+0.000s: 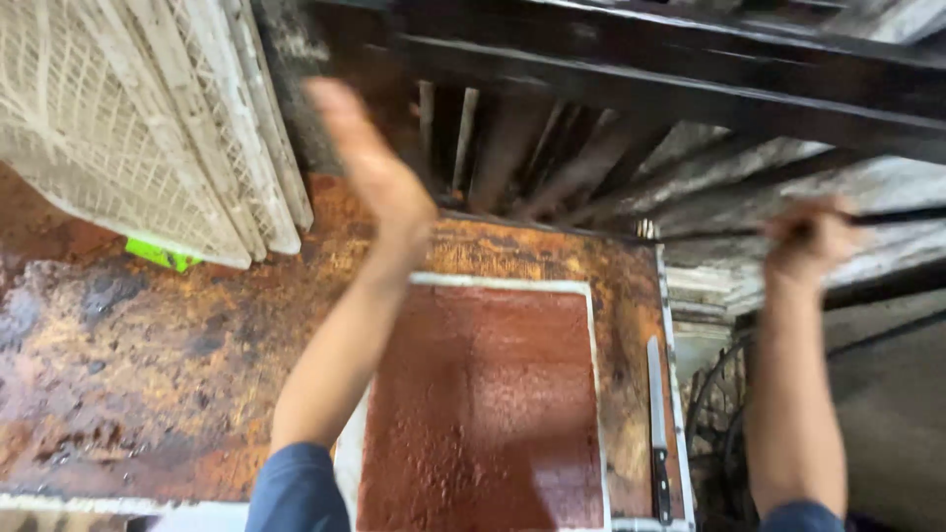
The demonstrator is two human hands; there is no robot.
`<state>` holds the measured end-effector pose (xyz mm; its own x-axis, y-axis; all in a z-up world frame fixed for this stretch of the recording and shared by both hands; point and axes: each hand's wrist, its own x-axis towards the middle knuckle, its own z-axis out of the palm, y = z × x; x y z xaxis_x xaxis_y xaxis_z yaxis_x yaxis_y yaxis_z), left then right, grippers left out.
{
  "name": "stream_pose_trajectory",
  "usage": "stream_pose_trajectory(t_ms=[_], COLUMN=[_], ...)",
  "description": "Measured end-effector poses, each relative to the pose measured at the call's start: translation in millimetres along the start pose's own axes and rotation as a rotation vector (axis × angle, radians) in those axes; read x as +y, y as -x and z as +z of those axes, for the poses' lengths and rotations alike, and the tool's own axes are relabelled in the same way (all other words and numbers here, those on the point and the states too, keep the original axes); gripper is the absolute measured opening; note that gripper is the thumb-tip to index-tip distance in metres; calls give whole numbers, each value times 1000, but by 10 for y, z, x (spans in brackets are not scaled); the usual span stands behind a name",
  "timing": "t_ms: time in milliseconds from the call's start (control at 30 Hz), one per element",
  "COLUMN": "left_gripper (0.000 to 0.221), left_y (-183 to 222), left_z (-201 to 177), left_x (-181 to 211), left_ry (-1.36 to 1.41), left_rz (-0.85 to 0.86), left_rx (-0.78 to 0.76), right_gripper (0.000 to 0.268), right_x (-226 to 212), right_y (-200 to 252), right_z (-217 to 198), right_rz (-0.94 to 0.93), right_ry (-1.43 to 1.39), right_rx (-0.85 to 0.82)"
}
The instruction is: Cutting a large sheet of cake into smaller squares using a metal grid and a knife
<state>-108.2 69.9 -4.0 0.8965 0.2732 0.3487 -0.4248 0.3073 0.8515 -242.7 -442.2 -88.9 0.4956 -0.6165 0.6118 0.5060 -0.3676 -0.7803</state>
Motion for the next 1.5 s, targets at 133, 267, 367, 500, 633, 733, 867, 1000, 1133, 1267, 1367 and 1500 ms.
stream_pose_trajectory(t_ms=[133, 267, 367, 500, 633, 733, 867, 1000, 1133, 1267, 1367, 1500], left_gripper=[76, 61, 56, 33, 23, 26, 37, 31, 77, 58, 80, 75], left_y=[786, 3249, 3172, 3527, 3907, 4043, 3921, 3750, 3651, 3802, 3771, 3965], left_z=[-1322, -3989, -4660, -3447, -3800, -4235, -4040, -3689, -3808, -4102, -3901, -3807], left_x=[-443, -1762, -2456, 204, -188, -479, -25, 504, 661, 321, 169, -211], left_ry=[53, -611, -1108, -149, -449, -531, -777, -796, -1387, -1764, -1572, -1655], left_rz=[145, -76, -222, -1185, -750, -659, -668, -649, -843, -681, -779, -904], left_rx=[232, -52, -301, -275, -547, -529, -544, -554, -760, -779, -537, -367], right_gripper=[9, 79, 75, 79, 96, 102, 92, 88, 90, 96, 99, 91], right_x=[430, -1561, -1867, -1943, -1569, -1497, -1295, -1221, -1760, -2113, -2130, -1782], right_y=[808, 1821, 3178, 4383, 5035, 5255, 5467, 5455, 5304, 5150, 5112, 5255], right_z=[-28, -238, -1826, -1597, -1768, -1698, -1769, -1761, -1450, -1207, -1210, -1524], right_rz=[231, 801, 1063, 1520, 1194, 1214, 1104, 1123, 1146, 1202, 1238, 1244], right_ry=[0, -58, 55, 302, 1001, 1111, 1131, 1112, 1027, 1035, 974, 1019], right_rx=[-39, -443, -309, -103, -379, -473, -527, -476, -517, -499, -496, -556])
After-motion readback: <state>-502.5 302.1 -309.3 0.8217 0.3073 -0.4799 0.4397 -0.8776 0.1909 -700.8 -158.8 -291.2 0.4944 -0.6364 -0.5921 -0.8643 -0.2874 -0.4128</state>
